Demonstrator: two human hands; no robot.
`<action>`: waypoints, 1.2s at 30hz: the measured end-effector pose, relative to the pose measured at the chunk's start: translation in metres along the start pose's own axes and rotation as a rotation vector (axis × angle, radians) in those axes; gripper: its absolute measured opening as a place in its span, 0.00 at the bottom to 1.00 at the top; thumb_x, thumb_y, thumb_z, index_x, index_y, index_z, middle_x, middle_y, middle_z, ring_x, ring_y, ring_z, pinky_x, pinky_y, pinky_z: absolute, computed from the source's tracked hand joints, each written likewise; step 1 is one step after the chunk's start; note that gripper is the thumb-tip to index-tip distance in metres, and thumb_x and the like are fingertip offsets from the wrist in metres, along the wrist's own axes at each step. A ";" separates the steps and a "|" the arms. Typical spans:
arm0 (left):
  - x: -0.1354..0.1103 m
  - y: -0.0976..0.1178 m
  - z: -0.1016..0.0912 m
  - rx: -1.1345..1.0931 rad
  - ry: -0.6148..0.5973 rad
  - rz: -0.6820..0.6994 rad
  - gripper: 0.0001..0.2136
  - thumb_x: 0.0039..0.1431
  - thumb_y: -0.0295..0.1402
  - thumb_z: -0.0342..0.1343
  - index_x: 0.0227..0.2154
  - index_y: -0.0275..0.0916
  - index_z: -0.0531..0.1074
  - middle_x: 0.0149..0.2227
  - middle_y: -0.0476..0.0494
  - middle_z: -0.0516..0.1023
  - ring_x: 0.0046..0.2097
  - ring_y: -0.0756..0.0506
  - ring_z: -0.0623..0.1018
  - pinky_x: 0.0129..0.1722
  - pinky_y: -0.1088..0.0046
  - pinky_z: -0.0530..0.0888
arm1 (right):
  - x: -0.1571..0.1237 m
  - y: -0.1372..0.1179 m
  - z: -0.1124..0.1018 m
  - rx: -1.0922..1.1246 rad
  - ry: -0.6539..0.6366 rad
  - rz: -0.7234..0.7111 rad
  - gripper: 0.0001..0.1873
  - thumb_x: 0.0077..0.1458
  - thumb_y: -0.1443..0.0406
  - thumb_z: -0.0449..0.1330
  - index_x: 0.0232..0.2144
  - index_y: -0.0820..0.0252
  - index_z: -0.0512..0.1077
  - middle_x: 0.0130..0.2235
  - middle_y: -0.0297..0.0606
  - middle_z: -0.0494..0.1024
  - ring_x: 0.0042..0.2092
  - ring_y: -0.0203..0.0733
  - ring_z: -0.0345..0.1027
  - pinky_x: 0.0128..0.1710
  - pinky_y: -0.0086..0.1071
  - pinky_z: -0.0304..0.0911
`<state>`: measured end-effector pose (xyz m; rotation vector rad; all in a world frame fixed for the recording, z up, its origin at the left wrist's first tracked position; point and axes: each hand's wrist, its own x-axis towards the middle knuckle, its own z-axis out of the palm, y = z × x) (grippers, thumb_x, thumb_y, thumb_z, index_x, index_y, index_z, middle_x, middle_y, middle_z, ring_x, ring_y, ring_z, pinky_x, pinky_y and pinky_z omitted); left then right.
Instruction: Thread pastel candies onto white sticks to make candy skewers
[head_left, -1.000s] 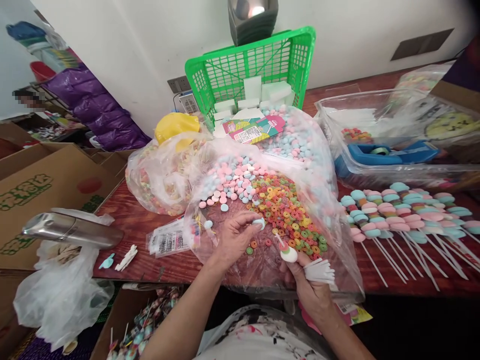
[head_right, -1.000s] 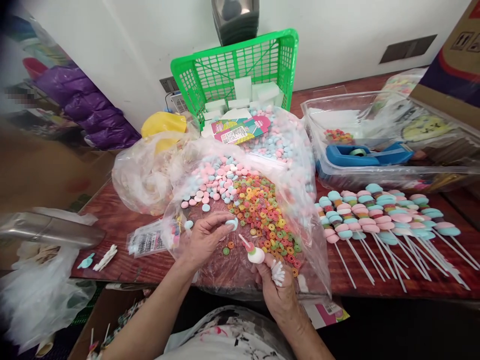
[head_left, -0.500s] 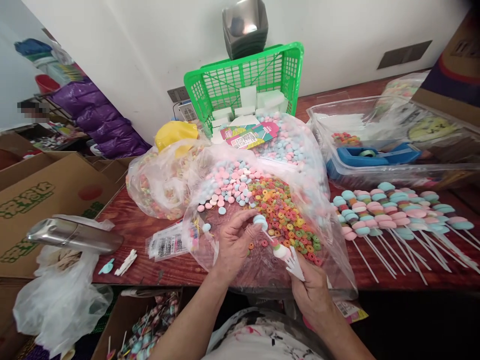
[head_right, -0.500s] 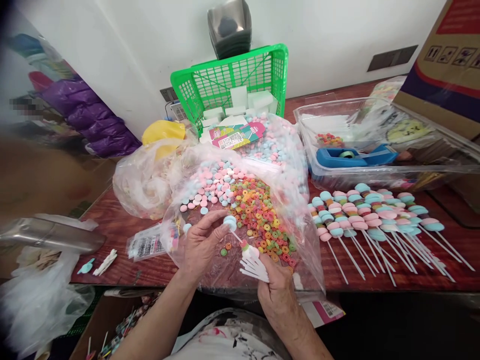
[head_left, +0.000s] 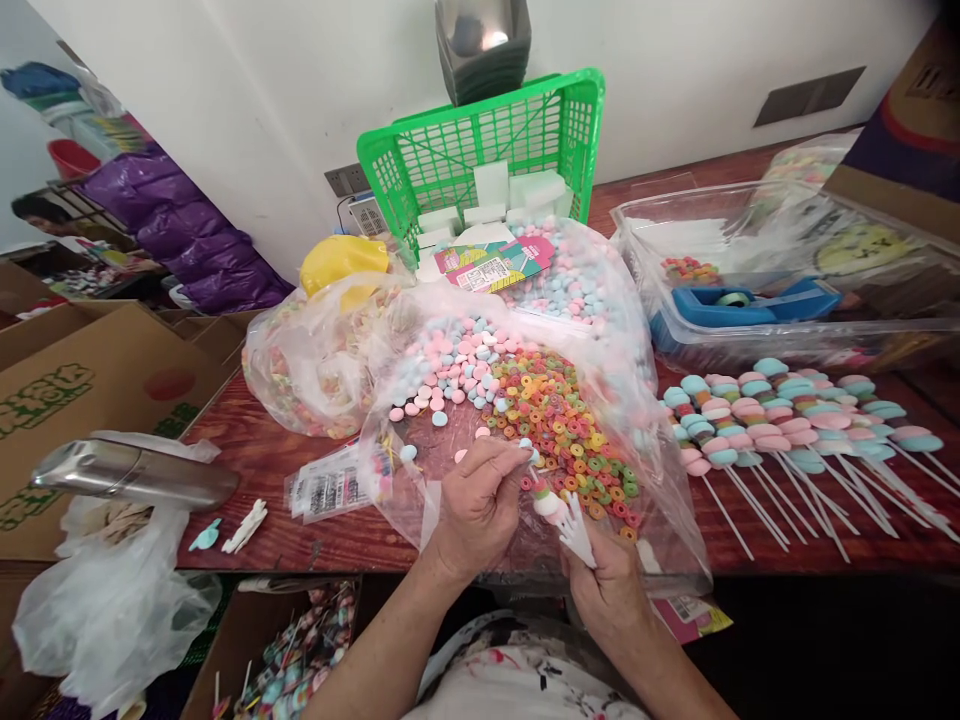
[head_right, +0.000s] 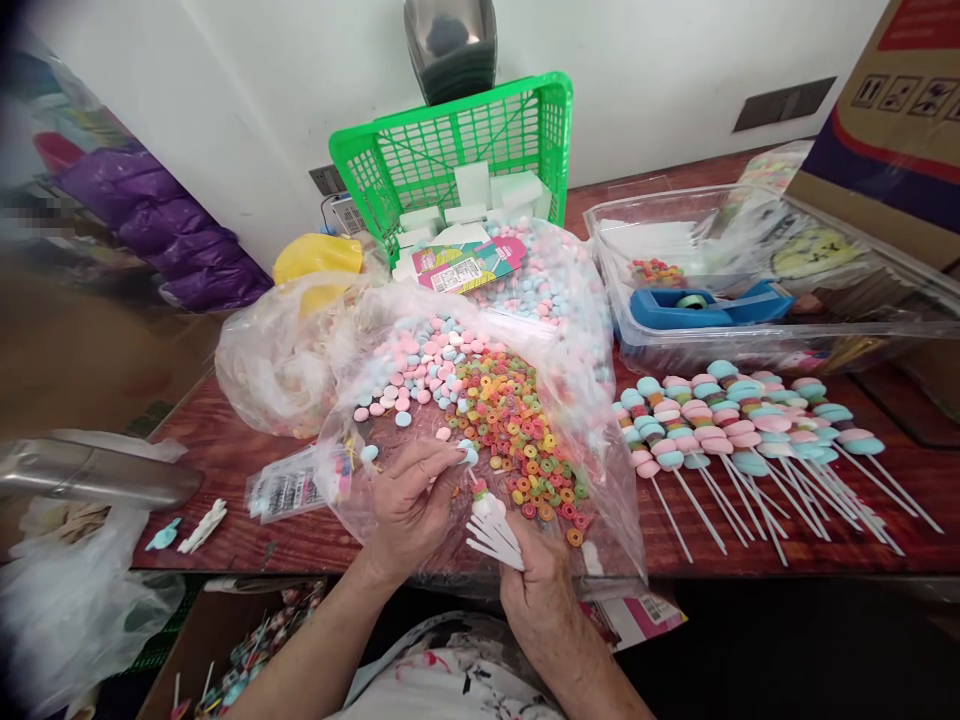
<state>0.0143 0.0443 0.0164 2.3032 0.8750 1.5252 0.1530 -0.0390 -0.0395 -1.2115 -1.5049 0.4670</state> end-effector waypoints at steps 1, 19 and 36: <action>-0.001 -0.001 0.001 0.020 -0.018 0.041 0.15 0.58 0.20 0.56 0.45 0.42 0.75 0.39 0.42 0.80 0.42 0.46 0.80 0.43 0.66 0.78 | 0.001 -0.002 0.001 0.014 -0.012 -0.004 0.14 0.60 0.72 0.48 0.29 0.60 0.72 0.23 0.32 0.72 0.22 0.35 0.66 0.23 0.26 0.64; -0.007 -0.010 0.013 -0.167 -0.102 -0.231 0.19 0.56 0.24 0.61 0.51 0.42 0.74 0.47 0.41 0.81 0.47 0.45 0.80 0.51 0.65 0.77 | 0.001 0.012 -0.013 -0.038 -0.111 0.179 0.15 0.59 0.70 0.49 0.35 0.62 0.76 0.24 0.34 0.74 0.26 0.38 0.68 0.29 0.28 0.65; -0.013 -0.001 0.014 0.047 -0.106 0.089 0.23 0.57 0.22 0.59 0.55 0.40 0.69 0.50 0.38 0.80 0.51 0.44 0.79 0.52 0.68 0.77 | -0.003 0.005 0.003 0.143 0.016 0.181 0.14 0.62 0.69 0.50 0.25 0.58 0.69 0.23 0.32 0.70 0.25 0.36 0.62 0.26 0.28 0.61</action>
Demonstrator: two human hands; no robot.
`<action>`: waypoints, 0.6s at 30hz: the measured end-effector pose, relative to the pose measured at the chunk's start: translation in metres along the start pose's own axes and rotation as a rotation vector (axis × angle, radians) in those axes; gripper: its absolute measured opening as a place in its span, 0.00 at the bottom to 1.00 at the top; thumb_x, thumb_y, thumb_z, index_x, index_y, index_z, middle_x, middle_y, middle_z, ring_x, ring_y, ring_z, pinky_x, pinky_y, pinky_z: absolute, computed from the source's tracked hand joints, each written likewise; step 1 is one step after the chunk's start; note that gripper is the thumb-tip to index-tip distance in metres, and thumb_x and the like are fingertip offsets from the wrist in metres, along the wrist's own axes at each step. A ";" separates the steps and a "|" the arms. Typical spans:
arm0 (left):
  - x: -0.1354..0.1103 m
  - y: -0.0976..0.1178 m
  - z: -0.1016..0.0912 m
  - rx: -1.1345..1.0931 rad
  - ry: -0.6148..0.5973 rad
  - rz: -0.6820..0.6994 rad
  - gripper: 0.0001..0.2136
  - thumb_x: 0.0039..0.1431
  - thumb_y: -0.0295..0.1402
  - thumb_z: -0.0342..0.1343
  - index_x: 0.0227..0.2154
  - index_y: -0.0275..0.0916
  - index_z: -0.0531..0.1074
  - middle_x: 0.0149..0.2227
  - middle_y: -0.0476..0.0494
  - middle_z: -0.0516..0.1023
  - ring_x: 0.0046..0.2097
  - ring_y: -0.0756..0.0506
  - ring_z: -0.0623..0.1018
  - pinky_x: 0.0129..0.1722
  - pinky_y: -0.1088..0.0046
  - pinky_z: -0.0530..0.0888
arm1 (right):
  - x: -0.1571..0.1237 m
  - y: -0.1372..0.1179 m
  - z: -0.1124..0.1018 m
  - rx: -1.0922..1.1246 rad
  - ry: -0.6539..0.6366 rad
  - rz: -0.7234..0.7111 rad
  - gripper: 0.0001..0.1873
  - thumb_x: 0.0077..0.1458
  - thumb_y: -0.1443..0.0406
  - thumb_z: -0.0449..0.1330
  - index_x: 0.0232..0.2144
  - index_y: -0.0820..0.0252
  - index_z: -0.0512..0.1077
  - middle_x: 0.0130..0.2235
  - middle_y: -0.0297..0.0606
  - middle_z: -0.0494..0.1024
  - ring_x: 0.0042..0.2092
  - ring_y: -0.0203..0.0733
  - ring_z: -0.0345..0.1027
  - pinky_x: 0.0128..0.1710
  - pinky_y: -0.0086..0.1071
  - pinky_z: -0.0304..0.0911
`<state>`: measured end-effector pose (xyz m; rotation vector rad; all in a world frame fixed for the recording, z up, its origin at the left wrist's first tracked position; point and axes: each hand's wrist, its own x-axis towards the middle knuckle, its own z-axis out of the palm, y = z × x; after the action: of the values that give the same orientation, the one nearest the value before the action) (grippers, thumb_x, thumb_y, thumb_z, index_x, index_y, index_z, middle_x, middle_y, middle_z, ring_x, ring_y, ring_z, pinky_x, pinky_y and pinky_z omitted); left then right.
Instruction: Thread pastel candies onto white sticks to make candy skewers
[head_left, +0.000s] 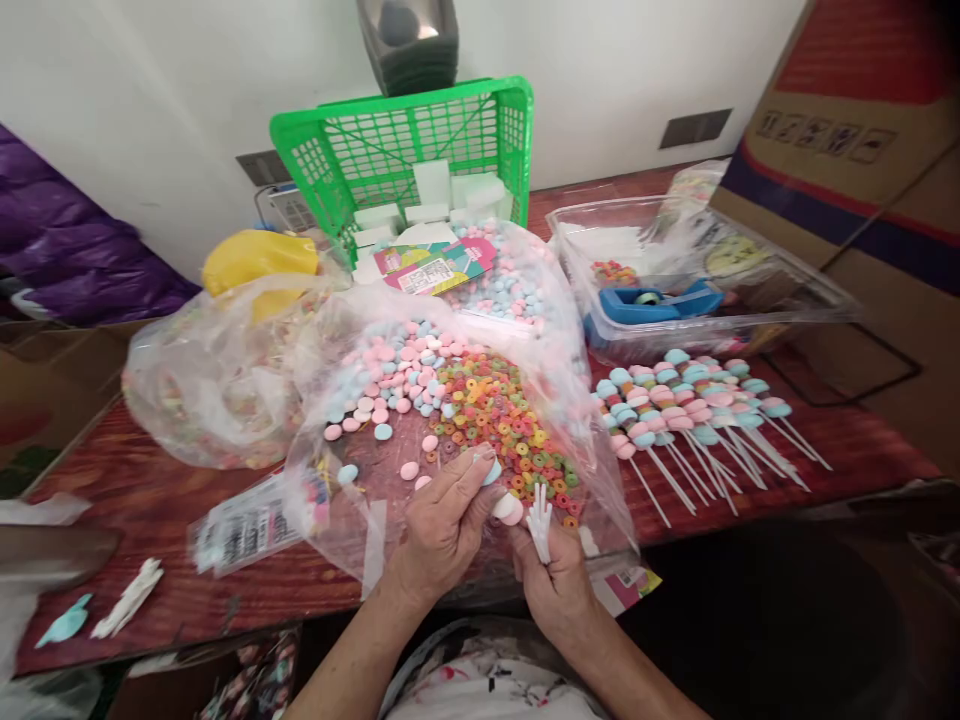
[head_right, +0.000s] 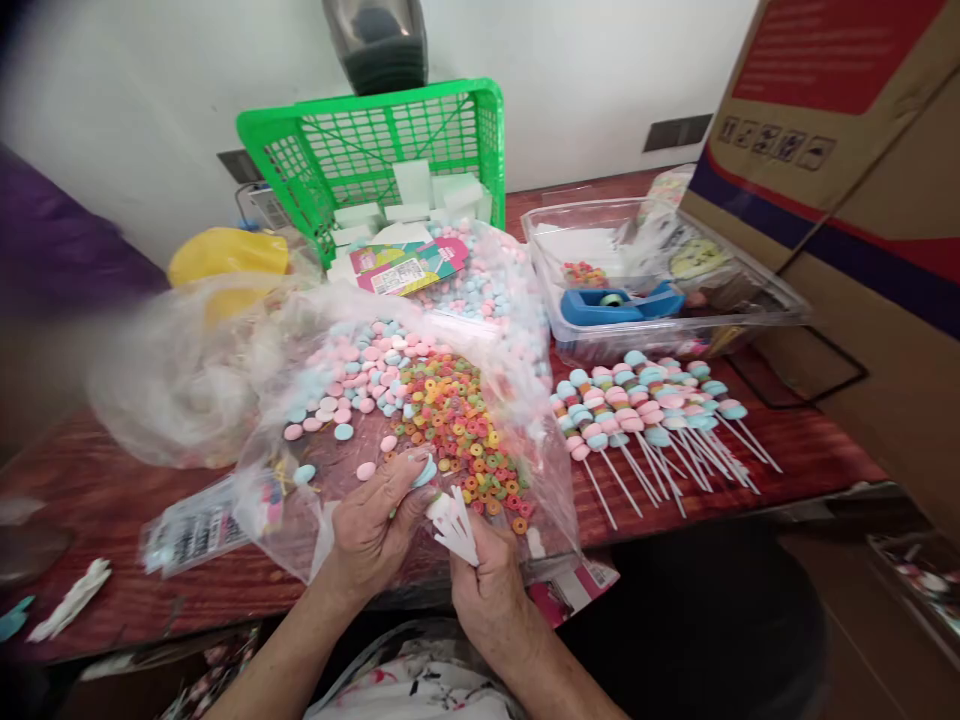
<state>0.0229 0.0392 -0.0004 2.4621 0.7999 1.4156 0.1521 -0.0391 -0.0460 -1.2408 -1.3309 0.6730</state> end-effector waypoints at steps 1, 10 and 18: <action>0.001 0.002 0.002 -0.007 -0.015 0.009 0.21 0.58 0.23 0.58 0.55 0.40 0.70 0.49 0.38 0.80 0.51 0.44 0.79 0.52 0.68 0.77 | 0.001 -0.002 0.000 -0.007 0.020 -0.016 0.14 0.61 0.70 0.50 0.25 0.59 0.69 0.24 0.33 0.71 0.25 0.35 0.62 0.27 0.28 0.61; 0.018 0.007 0.008 -0.472 0.043 -0.417 0.14 0.61 0.28 0.57 0.49 0.45 0.75 0.48 0.43 0.81 0.49 0.44 0.80 0.51 0.64 0.77 | 0.021 -0.022 -0.031 -0.115 -0.040 -0.075 0.12 0.57 0.74 0.49 0.30 0.60 0.70 0.23 0.29 0.66 0.23 0.33 0.58 0.24 0.26 0.56; 0.020 0.013 0.020 -0.628 -0.036 -0.473 0.11 0.60 0.26 0.58 0.43 0.45 0.79 0.46 0.45 0.82 0.47 0.46 0.81 0.51 0.67 0.77 | 0.015 -0.009 -0.029 -0.080 0.063 -0.029 0.14 0.59 0.70 0.51 0.23 0.59 0.68 0.18 0.27 0.62 0.19 0.32 0.53 0.20 0.26 0.52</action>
<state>0.0527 0.0411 0.0091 1.6860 0.7219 1.2007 0.1799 -0.0353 -0.0268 -1.2944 -1.3315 0.5607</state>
